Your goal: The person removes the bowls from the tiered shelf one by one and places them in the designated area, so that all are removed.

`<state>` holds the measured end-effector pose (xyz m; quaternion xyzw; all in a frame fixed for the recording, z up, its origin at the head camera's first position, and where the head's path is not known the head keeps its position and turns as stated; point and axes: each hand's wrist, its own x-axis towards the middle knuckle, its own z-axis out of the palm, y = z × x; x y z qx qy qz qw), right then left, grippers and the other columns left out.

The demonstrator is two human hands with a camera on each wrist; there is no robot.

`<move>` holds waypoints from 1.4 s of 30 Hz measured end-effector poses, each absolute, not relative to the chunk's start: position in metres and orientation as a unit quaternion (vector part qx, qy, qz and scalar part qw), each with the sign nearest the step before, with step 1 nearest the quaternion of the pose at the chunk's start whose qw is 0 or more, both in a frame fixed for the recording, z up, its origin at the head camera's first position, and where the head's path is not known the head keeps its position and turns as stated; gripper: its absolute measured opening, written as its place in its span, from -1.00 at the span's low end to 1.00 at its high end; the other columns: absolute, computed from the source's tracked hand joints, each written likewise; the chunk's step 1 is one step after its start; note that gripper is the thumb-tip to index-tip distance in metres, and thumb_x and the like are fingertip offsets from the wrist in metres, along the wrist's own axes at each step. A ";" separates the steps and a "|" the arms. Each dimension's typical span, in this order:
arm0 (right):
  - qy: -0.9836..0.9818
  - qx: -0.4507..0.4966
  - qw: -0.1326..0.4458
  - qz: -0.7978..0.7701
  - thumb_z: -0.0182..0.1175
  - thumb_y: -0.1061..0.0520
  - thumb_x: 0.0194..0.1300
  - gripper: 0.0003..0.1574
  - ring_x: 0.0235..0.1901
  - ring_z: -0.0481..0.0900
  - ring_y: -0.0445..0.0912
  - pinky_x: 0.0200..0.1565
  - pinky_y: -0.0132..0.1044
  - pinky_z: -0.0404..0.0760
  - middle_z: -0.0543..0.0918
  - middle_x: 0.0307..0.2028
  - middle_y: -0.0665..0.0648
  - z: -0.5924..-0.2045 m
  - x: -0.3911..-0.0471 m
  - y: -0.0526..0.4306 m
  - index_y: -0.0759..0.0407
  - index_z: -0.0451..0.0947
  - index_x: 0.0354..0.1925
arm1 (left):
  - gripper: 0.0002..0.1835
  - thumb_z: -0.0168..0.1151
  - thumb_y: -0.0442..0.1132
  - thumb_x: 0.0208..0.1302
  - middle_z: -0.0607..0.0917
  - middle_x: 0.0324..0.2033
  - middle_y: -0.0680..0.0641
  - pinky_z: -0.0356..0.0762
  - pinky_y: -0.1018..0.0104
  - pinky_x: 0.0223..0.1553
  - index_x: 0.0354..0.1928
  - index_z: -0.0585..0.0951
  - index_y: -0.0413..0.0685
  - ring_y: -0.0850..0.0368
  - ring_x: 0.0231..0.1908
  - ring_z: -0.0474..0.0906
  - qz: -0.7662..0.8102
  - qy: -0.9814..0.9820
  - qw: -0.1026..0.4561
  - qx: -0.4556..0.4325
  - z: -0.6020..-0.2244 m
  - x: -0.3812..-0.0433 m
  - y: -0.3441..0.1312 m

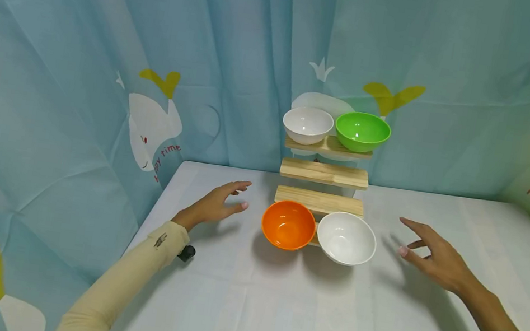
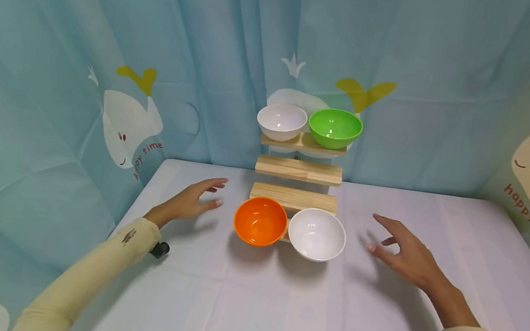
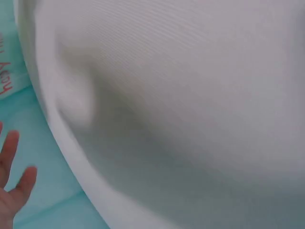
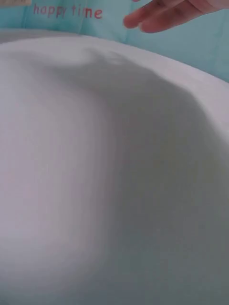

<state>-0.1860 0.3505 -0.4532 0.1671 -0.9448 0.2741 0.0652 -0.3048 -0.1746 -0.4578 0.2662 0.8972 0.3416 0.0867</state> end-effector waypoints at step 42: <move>-0.795 0.276 -0.005 0.540 0.35 0.54 0.02 0.27 -0.34 0.71 -0.14 -0.34 -0.32 0.67 0.38 0.29 -0.27 -0.451 -0.184 0.294 0.13 0.00 0.58 | -0.43 0.20 -0.05 0.48 0.58 0.27 -0.10 0.58 0.12 0.19 0.42 0.42 -0.09 -0.07 0.20 0.55 0.431 0.843 0.121 0.299 -0.441 -0.327 -0.113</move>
